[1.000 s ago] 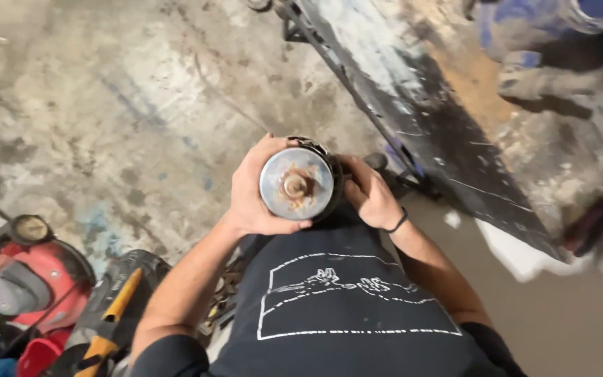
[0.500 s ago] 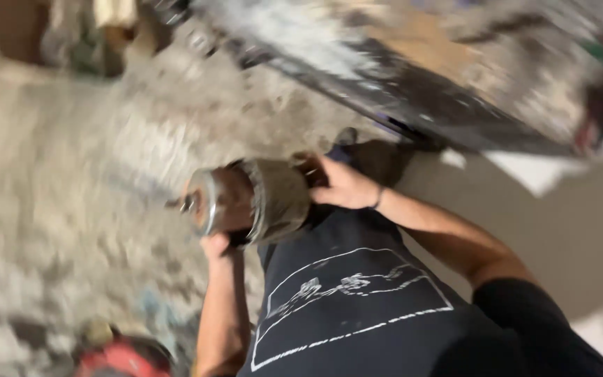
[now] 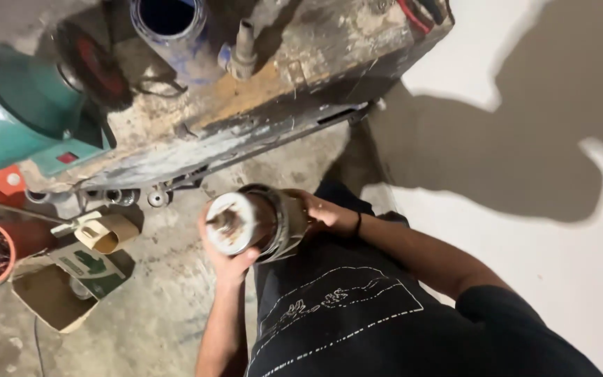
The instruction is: The person disassembles a cylindrical electrical component, removes a rubber seal, and cleans the interior with a cloth. They then use a hammer to tap the component and later use a screwdriver to adjust internal wiring.
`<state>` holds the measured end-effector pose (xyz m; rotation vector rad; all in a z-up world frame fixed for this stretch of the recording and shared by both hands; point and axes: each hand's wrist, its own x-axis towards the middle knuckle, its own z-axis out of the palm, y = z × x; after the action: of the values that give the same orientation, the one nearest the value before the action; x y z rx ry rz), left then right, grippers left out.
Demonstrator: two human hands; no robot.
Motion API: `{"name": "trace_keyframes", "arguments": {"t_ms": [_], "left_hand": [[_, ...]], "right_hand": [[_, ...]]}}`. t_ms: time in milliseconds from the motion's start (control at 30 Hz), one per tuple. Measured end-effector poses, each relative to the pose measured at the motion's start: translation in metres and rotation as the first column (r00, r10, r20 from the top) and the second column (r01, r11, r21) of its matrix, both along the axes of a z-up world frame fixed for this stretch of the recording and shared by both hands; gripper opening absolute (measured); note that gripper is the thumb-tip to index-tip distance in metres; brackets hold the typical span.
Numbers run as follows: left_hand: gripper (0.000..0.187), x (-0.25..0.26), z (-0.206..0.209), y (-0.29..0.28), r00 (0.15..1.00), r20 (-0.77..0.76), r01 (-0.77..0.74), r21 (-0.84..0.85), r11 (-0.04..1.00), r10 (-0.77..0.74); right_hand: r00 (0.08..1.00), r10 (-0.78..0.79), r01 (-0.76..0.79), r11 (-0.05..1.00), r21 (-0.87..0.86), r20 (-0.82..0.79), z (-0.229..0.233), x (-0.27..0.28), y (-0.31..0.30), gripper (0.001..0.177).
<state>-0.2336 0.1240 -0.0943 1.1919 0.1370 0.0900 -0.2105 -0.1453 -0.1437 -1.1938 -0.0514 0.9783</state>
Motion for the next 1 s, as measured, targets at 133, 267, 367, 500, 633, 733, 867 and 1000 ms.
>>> {"name": "trace_keyframes", "arguments": {"t_ms": [133,267,367,500,633,733,867,1000], "left_hand": [[0.117,0.040,0.016,-0.046,0.985,0.029,0.165,0.108,0.980,-0.169],[0.112,0.072,0.030,-0.080,0.957,0.023,0.273,0.255,0.928,-0.288],[0.112,0.088,0.033,-0.099,0.955,-0.045,0.289,0.375,0.881,-0.294],[0.113,0.112,0.038,-0.112,0.969,-0.035,0.239,0.378,0.894,-0.244],[0.110,0.126,0.026,-0.101,0.984,-0.001,0.167,0.346,0.923,-0.177],[0.109,0.136,0.011,-0.076,0.989,0.054,0.118,0.292,0.949,-0.140],[0.110,0.137,-0.020,-0.020,0.984,0.044,0.158,0.247,0.956,-0.174],[0.110,0.125,-0.047,0.058,0.962,-0.016,0.265,0.292,0.919,-0.273]], "right_hand": [[0.985,-0.168,0.164,0.981,0.107,0.032,-0.080,0.006,-0.036,0.088],[0.866,-0.244,0.333,0.933,0.138,-0.436,-0.141,0.023,-0.092,0.085],[0.971,-0.205,0.238,0.902,0.362,-0.126,-0.131,0.039,-0.119,0.084],[0.920,-0.149,0.307,0.849,0.429,-0.363,-0.076,0.087,-0.109,0.079],[0.977,-0.127,0.193,0.869,0.456,-0.171,-0.044,0.127,-0.092,0.076],[0.994,-0.100,0.099,0.994,0.038,0.042,-0.033,0.189,-0.083,0.058],[0.768,-0.166,0.442,0.837,-0.324,0.619,0.002,0.264,-0.031,0.056],[0.703,-0.304,0.584,0.763,-0.277,0.643,0.007,0.301,0.028,0.071]]}}
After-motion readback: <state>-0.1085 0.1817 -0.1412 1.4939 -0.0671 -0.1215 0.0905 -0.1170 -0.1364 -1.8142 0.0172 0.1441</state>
